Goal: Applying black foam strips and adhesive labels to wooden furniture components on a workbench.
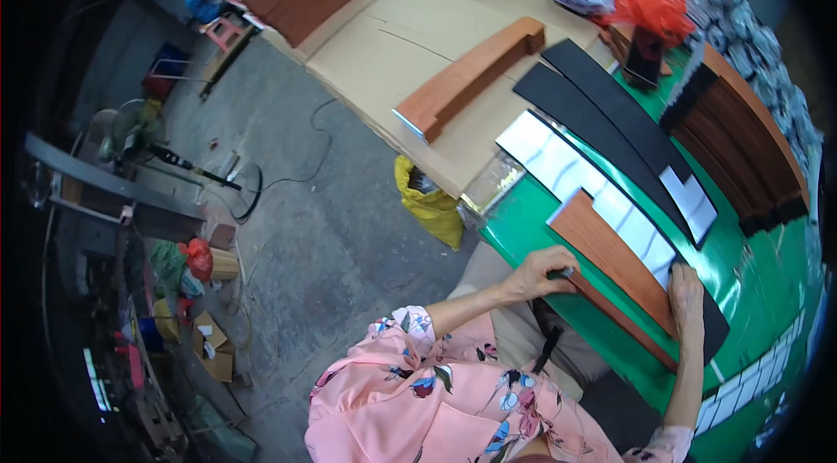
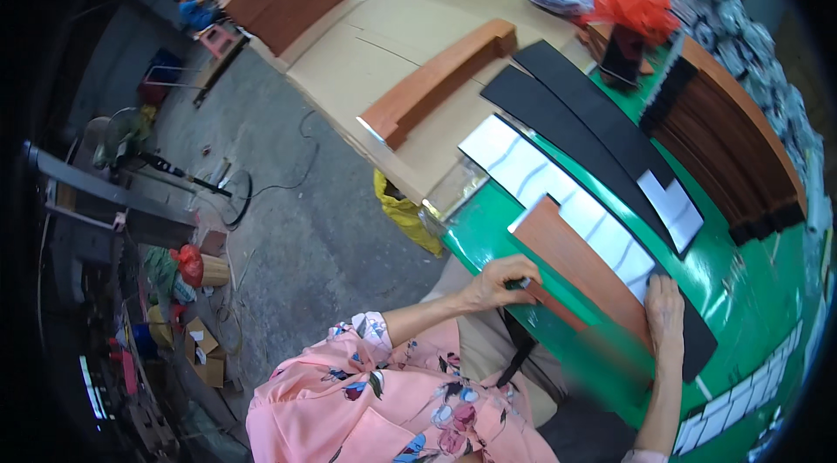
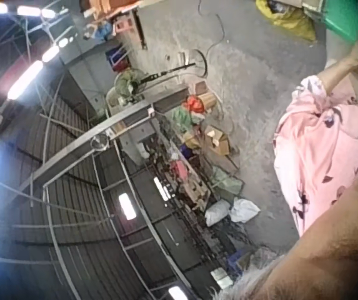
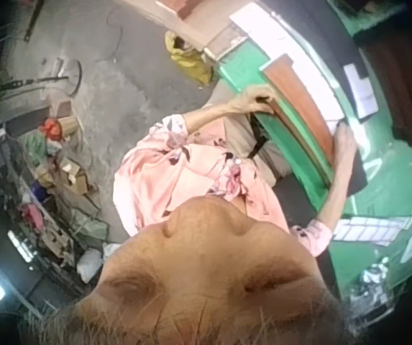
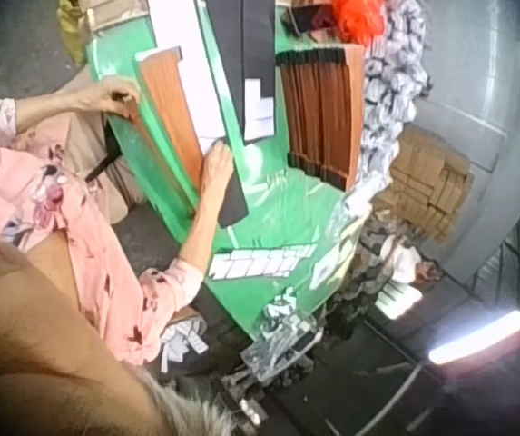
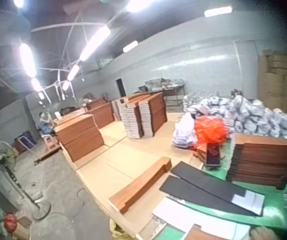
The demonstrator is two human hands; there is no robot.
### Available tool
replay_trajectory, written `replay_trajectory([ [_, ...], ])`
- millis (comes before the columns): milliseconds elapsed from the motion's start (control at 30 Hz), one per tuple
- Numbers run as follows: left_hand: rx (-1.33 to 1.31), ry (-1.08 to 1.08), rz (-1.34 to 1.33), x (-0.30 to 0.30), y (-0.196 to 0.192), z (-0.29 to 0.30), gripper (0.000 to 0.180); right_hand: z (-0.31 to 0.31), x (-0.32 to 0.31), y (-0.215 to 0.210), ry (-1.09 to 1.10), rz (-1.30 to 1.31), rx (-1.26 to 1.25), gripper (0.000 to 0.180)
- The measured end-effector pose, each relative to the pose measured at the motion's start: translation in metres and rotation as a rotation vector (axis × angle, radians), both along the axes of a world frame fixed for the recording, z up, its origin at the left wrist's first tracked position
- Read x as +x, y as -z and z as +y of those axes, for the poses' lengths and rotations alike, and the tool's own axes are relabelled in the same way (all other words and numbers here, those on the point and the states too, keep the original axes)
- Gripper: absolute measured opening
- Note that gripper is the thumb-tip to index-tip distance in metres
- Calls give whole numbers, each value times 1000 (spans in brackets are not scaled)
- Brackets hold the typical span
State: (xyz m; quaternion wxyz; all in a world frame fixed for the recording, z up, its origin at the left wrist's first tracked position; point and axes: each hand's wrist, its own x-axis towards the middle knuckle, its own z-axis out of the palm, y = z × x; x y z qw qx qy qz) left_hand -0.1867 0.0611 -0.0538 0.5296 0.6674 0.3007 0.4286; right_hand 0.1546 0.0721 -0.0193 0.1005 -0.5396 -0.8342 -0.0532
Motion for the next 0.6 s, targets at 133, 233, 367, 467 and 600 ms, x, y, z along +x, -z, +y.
replay_trajectory([
  [133, 83, -98, 79, -6, -5, 4, 32, 15, -1, -10, 152, 301, -74, 9],
  [233, 94, -121, 132, -8, -14, 11, 31, 16, 7, -18, 485, 1018, -413, 21],
  [367, -86, -148, 114, 0, -13, 12, 29, -18, -41, -51, 515, 1549, -515, 20],
  [467, -58, -116, 115, 2, -12, 9, 31, -39, -94, -64, 426, 1607, -613, 21],
  [600, 3, -40, 112, -4, -18, 7, 34, -50, -146, -60, 381, 1447, -659, 23],
])
